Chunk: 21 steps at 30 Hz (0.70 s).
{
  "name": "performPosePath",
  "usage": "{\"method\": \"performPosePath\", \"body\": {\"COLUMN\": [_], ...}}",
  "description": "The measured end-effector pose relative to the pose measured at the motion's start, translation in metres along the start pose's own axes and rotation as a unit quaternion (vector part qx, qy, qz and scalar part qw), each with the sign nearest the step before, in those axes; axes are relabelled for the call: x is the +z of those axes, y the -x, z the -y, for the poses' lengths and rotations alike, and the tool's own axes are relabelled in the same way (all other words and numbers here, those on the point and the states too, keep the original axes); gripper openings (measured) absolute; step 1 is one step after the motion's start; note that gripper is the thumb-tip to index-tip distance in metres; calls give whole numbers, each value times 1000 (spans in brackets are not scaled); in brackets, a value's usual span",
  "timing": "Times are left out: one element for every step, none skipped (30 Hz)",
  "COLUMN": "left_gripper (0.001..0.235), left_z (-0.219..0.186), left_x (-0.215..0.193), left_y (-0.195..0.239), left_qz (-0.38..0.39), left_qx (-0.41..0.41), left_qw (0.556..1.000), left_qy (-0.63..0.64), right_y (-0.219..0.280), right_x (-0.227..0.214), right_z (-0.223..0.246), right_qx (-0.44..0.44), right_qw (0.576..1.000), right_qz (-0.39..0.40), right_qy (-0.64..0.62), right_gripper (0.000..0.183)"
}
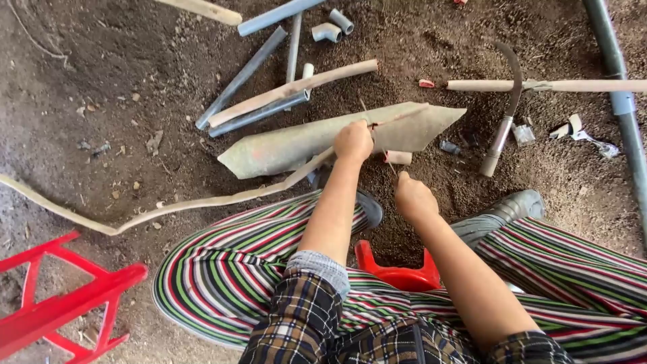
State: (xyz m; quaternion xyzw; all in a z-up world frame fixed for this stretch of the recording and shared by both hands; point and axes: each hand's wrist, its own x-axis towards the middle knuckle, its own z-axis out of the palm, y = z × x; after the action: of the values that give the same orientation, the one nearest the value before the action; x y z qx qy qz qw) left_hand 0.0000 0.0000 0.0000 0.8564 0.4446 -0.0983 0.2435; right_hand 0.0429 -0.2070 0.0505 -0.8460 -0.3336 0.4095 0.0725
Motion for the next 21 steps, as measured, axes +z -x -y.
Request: {"method": "performPosePath", "body": {"left_gripper": [30,31,33,33,33,33,33,33,33,33,32,31,31,33,35,35,35,35,35,34,33], "left_z": [0,-1,-4,-7,-6,-5,-2,0,0,-2,-5,-7,-5,-3,1,1,0,-2,-1,0,1], "left_x": [-3,-6,-10,-15,-15,-14,-9,-6,-3,-9,-13,-17,-11,-6,-3,-8,-11,-13,-8,-3,2], "left_y": [3,6,5,0,4,8,8,8,5,6,9,11,8,4,0,2,5,7,5,3,1], "left_qz": [-2,0,1,-2,-1,0,0,7,13,12,9,6,7,16,23,22,24,25,25,26,26], "left_qx": [-2,-1,5,7,0,-7,-9,-10,-9,-9,-3,3,2,-2,-6,-8,-8,-7,-8,-6,-4], "left_qw": [1000,1000,1000,1000,1000,1000,1000,1000,1000,1000,1000,1000,1000,1000,1000,1000,999,999,999,999,1000], "left_qy": [1,3,4,4,15,26,27,24,22,24,20,16,17,18,17,16,22,28,29,23,17], "right_y": [4,7,9,7,12,17,17,17,15,16,18,20,15,10,5,9,14,19,21,22,25], "right_x": [3,6,6,-4,-8,-12,-17,-23,-31,-37,-41,-45,-33,-21,-9,-10,-11,-12,-12,-12,-11], "right_z": [2,5,7,12,15,18,15,12,9,10,9,8,1,-6,-11,-5,-1,2,3,3,4], "right_qx": [-3,-6,-8,-9,-3,2,2,14,25,25,25,25,25,-26,-79,-81,-87,-93,-93,-87,-80], "right_qw": [1000,1000,1000,1000,1000,1000,1000,998,996,996,997,998,998,991,964,963,958,952,952,956,960], "right_qz": [0,4,3,-1,4,10,11,-6,-25,-26,-32,-37,-36,-121,-205,-205,-213,-221,-221,-210,-200], "right_qy": [2,14,25,25,4,-18,-18,-53,-87,-85,-65,-44,-43,56,153,152,171,190,190,184,177], "right_gripper": [30,33,36,36,34,33,33,34,36,36,36,37,37,29,24,24,28,33,33,31,29]}}
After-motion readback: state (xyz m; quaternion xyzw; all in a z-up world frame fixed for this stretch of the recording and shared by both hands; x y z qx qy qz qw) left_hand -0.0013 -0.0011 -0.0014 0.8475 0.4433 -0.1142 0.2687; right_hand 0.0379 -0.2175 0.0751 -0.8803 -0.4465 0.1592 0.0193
